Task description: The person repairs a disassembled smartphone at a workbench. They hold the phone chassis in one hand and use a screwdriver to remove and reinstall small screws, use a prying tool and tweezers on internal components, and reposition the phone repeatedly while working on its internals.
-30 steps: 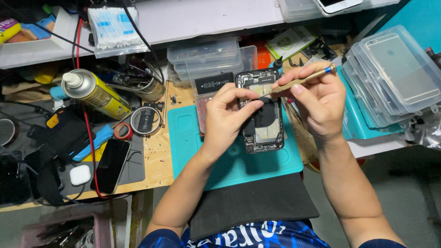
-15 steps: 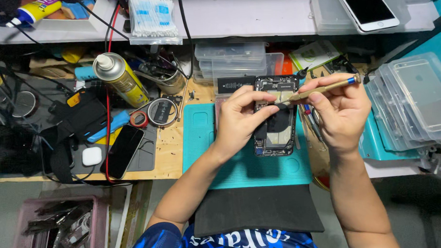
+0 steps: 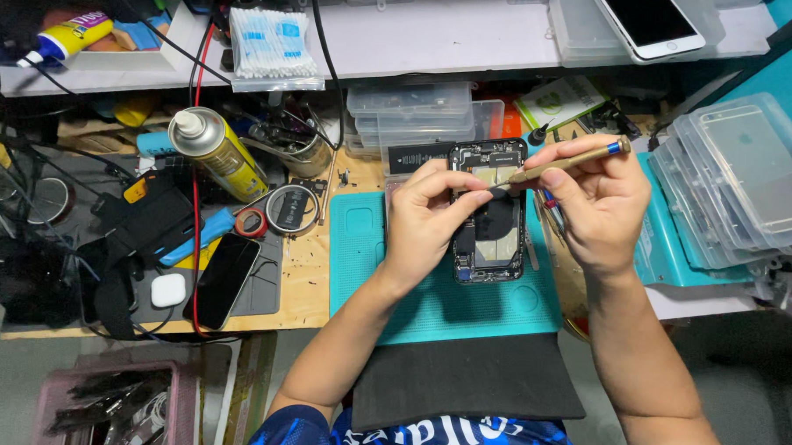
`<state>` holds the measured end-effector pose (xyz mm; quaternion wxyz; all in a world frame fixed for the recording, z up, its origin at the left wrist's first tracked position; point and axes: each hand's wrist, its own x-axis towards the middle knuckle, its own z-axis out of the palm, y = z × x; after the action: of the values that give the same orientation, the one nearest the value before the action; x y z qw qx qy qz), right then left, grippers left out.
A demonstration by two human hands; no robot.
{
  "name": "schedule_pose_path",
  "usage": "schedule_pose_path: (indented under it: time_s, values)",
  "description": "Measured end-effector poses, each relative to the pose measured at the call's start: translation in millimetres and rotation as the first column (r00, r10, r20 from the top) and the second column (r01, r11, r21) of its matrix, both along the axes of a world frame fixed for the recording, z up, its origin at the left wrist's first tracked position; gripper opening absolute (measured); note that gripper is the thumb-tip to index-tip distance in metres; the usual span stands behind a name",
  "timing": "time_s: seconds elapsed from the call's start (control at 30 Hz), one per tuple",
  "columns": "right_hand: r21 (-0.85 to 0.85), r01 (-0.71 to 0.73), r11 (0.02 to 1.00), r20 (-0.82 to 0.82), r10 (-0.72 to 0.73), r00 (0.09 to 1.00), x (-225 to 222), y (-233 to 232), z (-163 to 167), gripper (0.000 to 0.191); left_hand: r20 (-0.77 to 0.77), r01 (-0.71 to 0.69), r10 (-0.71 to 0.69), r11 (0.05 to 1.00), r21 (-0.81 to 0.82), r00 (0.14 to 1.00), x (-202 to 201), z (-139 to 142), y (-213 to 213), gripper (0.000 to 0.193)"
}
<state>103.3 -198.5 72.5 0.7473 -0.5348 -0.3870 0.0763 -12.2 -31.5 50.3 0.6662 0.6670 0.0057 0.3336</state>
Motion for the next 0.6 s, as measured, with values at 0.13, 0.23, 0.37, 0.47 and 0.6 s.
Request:
schedule_pose_path:
  time_s: [0.13, 0.23, 0.37, 0.47, 0.6]
  values:
    - [0.009, 0.0, 1.0, 0.006, 0.0, 1.0, -0.8, 0.5, -0.5, 0.021, -0.032, -0.055, 0.057, 0.997, 0.055, 0.998, -1.2, 2.3, -0.4, 0.01]
    - [0.017, -0.007, 1.0, 0.004, 0.007, 1.0, -0.5, 1.3, -0.9, 0.021, -0.027, -0.079, 0.082, 0.994, 0.075, 0.996, -0.4, 3.1, -0.5, 0.011]
    - [0.008, 0.001, 1.0, -0.011, -0.001, 1.0, -1.3, 2.1, -1.7, 0.021, -0.009, -0.073, 0.073, 0.996, 0.048, 0.997, 0.0, 1.8, -1.4, 0.011]
    - [0.0, 0.01, 1.0, -0.01, -0.01, 1.0, -2.2, 3.1, -2.2, 0.021, -0.012, -0.083, 0.083, 0.995, 0.059, 0.996, -0.1, 1.0, -0.7, 0.011]
    - [0.025, -0.008, 1.0, -0.046, 0.009, 0.999, -2.9, 6.2, -3.2, 0.022, -0.007, -0.095, 0.096, 0.994, 0.051, 0.995, -0.7, 0.8, -0.9, 0.011]
